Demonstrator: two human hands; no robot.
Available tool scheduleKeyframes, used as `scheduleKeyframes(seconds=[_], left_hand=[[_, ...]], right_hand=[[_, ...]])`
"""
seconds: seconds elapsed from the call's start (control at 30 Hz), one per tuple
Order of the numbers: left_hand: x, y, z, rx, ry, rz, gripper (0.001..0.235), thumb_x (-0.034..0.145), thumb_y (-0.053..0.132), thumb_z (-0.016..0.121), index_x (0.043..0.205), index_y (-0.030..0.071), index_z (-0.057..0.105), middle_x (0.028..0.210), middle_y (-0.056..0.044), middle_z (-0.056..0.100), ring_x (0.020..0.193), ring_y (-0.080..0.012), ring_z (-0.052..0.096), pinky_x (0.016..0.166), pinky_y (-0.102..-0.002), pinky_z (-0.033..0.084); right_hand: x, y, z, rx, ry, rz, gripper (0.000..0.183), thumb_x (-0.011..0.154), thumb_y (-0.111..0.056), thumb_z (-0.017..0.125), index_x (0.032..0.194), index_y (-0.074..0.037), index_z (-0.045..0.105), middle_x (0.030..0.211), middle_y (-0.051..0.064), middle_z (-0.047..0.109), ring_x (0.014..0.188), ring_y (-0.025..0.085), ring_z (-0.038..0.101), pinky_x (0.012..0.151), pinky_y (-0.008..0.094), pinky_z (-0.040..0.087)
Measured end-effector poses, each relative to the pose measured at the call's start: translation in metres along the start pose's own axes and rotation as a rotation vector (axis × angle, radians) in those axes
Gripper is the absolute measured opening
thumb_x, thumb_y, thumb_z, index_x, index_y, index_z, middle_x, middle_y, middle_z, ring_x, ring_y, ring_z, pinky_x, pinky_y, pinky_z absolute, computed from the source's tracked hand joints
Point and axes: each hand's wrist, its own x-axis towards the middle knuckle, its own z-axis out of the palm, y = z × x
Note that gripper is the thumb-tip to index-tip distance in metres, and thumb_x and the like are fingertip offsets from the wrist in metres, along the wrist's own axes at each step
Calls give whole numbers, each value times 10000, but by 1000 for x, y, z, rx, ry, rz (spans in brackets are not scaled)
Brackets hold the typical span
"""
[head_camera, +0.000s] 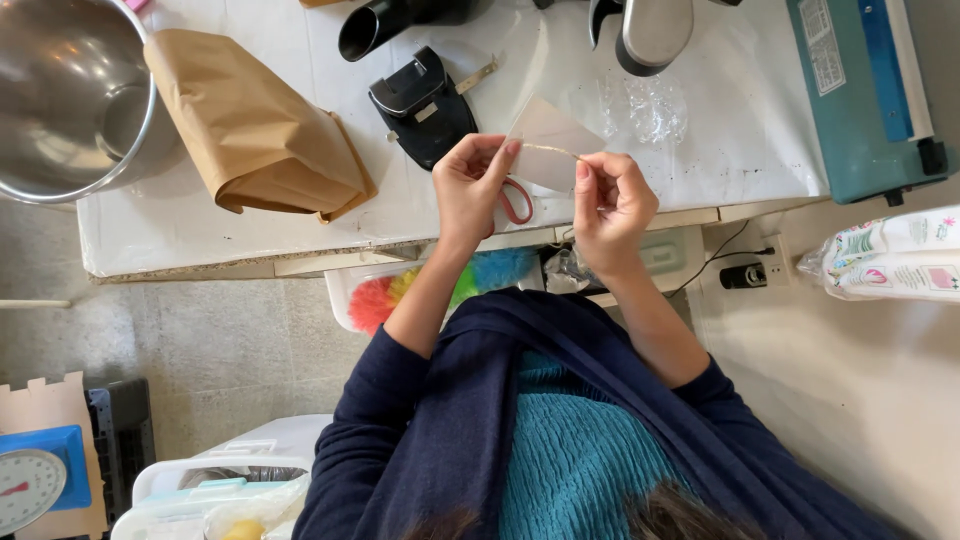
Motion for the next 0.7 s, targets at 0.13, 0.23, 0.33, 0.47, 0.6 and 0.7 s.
scheduleKeyframes(seconds=[0.13,0.23,0.33,0.47,0.6,0.7], left_hand=[[-5,12,-7,-92,13,-50,186,876,183,853,972,60,751,756,-24,750,632,-18,639,538,-169,549],[-10,17,-12,-143,21,-60,210,885,175,849,979,30,730,759,-71,748,586,-59,627,519,-211,565],[-9,13,-16,-134,19,-56,205,880,179,855,966,39,732,760,-60,752,594,-50,639,518,-195,559],[-17,38,-19,-108,23,-41,201,875,178,861,962,48,735,780,-40,761,643,-23,654,544,-171,560],[-29,64,-24,40,32,169,100,913,129,808,956,70,740,886,-67,767,676,-83,656,546,-205,524],[-34,67,-34,205,30,413,81,896,72,812,928,92,741,1012,-70,783,741,-164,697,563,-233,532]], right_hand=[[4,-5,13,-35,10,-40,62,1024,63,639,1004,53,697,716,99,607,502,108,506,443,231,433],[3,-6,19,-40,9,-68,69,1030,50,633,997,58,693,724,120,607,535,132,549,468,259,458],[0,-6,26,-25,-18,-50,73,1036,35,636,997,48,697,729,116,603,544,126,540,477,262,461],[0,-10,37,-26,-43,-37,77,1034,19,642,991,39,702,713,112,597,550,128,564,468,257,453],[-3,-10,48,137,-164,122,75,1036,-47,658,1011,21,679,728,109,638,583,105,541,488,267,470],[-16,-3,62,361,-255,261,91,1049,-53,611,1069,23,656,733,107,642,581,99,544,513,263,495]])
